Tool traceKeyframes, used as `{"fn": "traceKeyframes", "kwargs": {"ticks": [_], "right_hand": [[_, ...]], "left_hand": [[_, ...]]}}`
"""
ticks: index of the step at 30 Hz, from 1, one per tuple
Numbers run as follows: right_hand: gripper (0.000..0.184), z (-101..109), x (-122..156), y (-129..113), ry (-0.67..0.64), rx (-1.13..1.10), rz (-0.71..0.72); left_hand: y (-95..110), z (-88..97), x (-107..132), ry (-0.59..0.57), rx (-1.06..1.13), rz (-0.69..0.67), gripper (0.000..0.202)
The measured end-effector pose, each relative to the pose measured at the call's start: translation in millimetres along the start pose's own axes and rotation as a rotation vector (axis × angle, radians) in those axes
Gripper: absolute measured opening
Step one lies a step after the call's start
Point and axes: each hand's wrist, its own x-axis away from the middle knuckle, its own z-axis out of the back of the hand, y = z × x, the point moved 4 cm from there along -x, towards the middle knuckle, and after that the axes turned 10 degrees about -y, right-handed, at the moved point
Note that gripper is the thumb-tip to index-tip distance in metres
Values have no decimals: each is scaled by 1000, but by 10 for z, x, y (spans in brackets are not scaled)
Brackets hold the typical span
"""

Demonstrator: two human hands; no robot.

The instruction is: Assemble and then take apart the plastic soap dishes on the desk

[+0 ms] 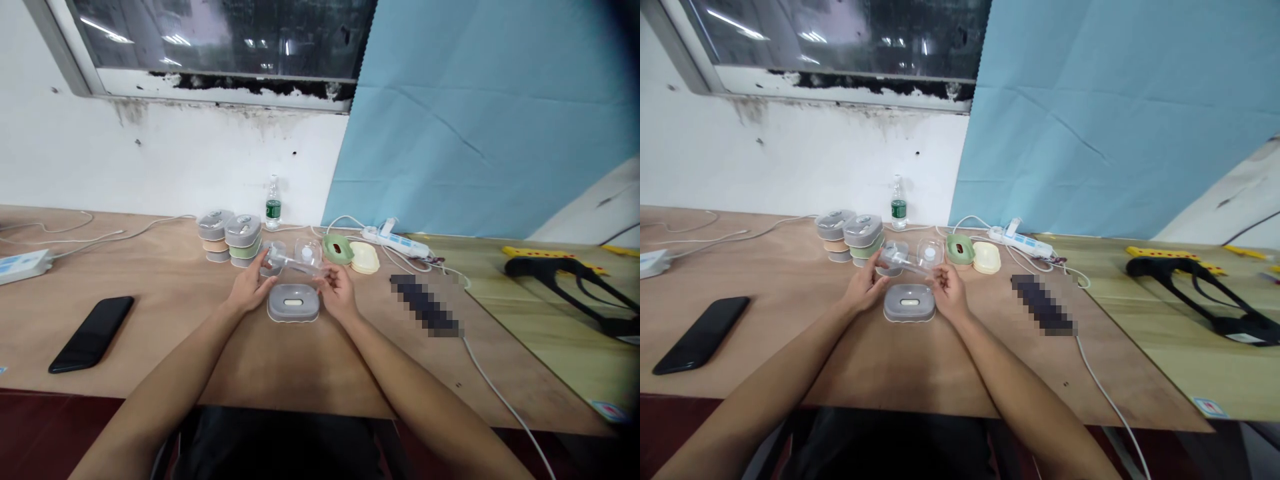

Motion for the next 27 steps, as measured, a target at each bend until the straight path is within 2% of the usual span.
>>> {"fn": "traceKeyframes", "kwargs": {"ticks": [3,8,14,18,27], "right_hand": [[45,-48,49,-58,-110,-55,-111],[44,33,-3,-81,-159,12,-121],[64,-6,-71,93,-274,-38,-296],[68,22,-95,99,-305,76,-370],[64,20,-53,133,-469,394,-354]], "left_hand": [[67,14,26,11,-19,-53,61],[118,1,43,12,44,32,70],[188,-58,36,-117,27,-2,64],[189,-70,33,-197,6,-20,61],[24,-148,-23,-335,-165,43,47]]}}
